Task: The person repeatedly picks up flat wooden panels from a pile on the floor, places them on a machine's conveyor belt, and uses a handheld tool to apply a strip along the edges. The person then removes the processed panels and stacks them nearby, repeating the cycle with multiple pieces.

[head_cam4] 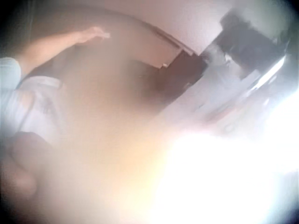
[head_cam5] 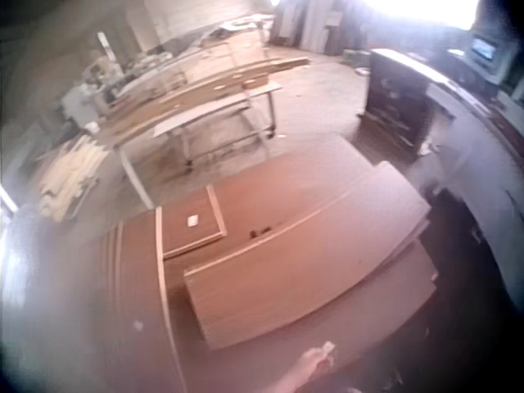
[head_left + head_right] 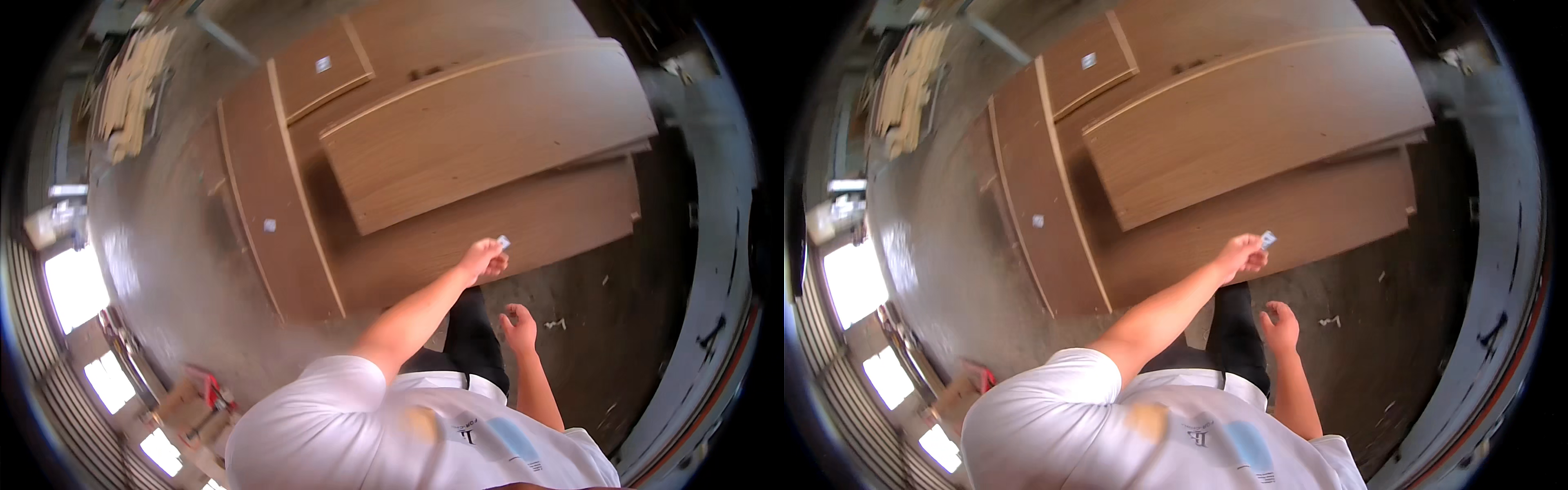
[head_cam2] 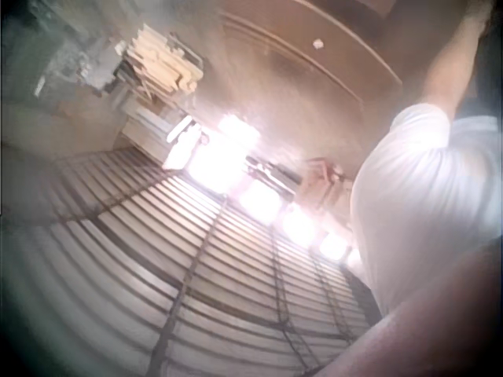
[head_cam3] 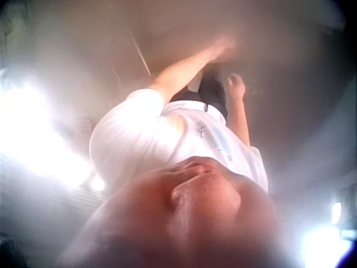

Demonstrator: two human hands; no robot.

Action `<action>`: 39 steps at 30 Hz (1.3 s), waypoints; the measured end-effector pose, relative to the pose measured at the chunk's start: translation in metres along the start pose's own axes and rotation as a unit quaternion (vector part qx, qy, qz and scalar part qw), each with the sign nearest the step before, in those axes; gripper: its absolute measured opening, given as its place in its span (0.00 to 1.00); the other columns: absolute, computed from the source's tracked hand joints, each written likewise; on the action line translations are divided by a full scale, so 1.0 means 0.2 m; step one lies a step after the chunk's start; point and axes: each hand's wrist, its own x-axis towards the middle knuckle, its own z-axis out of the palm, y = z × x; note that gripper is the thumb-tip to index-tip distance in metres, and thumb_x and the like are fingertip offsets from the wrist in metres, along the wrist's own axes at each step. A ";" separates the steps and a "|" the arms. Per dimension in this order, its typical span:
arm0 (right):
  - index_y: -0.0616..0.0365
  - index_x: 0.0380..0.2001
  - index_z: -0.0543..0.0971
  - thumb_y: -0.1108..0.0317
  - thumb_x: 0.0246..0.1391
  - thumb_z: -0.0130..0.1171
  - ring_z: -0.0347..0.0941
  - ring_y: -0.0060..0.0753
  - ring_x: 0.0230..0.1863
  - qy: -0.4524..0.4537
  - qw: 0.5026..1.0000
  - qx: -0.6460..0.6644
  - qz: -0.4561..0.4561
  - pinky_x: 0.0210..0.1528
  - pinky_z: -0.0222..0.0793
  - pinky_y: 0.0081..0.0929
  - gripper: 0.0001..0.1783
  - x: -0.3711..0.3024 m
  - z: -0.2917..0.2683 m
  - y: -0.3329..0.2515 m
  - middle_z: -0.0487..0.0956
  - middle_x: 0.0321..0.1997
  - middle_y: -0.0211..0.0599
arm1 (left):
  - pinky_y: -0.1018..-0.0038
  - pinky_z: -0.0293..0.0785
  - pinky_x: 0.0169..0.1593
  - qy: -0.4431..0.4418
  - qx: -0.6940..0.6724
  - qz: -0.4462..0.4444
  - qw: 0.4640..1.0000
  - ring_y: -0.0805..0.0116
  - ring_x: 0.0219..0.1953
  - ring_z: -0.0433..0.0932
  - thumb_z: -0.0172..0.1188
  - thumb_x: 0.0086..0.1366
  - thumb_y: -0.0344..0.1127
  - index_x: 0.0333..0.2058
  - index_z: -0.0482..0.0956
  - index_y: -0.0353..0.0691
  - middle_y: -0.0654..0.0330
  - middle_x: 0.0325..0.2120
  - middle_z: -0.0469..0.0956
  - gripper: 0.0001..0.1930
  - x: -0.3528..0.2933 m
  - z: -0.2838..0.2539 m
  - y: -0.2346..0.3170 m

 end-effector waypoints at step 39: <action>0.62 0.43 0.82 0.68 0.61 0.62 0.80 0.23 0.38 -0.255 0.957 -0.125 0.057 0.43 0.75 0.22 0.11 -0.12 0.54 -0.03 0.84 0.37 0.32 | 0.52 0.65 0.63 0.540 -0.310 0.139 0.770 0.56 0.59 0.73 0.68 0.63 0.55 0.60 0.71 0.31 0.51 0.60 0.72 0.37 -1.42 -2.98 -1.45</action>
